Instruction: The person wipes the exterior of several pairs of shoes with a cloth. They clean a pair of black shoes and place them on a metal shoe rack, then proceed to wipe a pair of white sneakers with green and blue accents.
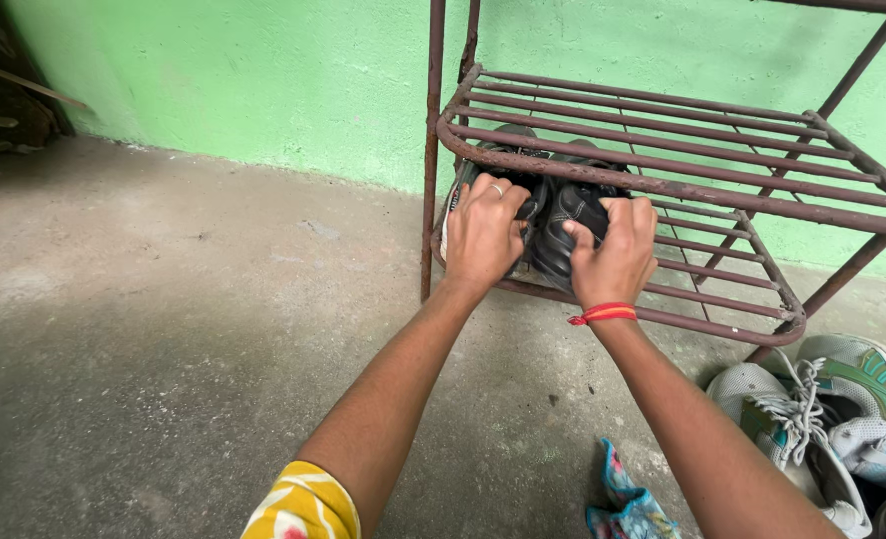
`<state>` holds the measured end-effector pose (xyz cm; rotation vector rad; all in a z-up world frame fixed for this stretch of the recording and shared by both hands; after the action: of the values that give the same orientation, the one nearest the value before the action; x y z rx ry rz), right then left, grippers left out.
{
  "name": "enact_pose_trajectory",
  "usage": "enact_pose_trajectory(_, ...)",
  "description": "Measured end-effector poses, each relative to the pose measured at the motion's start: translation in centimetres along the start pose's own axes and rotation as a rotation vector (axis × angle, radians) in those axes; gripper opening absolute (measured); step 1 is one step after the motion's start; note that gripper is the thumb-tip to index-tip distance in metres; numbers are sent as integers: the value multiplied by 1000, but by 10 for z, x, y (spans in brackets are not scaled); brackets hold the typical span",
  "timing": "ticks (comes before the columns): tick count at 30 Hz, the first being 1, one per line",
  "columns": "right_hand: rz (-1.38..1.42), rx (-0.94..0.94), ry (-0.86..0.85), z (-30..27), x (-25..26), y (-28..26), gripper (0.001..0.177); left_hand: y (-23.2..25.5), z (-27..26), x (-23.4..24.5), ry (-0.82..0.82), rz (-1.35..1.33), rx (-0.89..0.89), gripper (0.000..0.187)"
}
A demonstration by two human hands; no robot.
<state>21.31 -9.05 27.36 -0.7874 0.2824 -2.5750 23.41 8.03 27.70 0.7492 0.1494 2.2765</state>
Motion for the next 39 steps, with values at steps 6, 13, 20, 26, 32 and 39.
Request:
enact_pose_trajectory(6, 31, 153, -39, -1, -8, -4, 61, -23, 1, 0, -71, -31, 86, 45)
enact_pose_trajectory(13, 206, -388, -258, -13, -48, 60, 118, -70, -25, -4, -59, -93, 634, 108)
enact_pose_trajectory(20, 426, -608, -283, -10, -64, 65, 113, -84, -40, -29, 40, -449, 720, 108)
enact_pose_trajectory(26, 469, -705, -88, -4, -74, 61, 69, -86, -19, -16, 163, -256, 531, 79)
enact_pose_trajectory(32, 502, -511, -28, 2, -72, 50, 68, -96, -26, -26, 226, -324, 619, 81)
enact_pose_trajectory(39, 604, -442, -37, -1, -98, 59, 77, -113, -26, -30, 256, -284, 625, 81)
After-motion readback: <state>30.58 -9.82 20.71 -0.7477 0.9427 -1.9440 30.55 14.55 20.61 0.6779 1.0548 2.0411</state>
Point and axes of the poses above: each hand's wrist, its own z-axis towards the middle knuckle, its own x-axis out of the back of the hand, y = z × x, the point moved 10 cm from there along z, towards the middle knuckle, and after that the axes turned 6 degrees about -y, right-handed, at the moved point
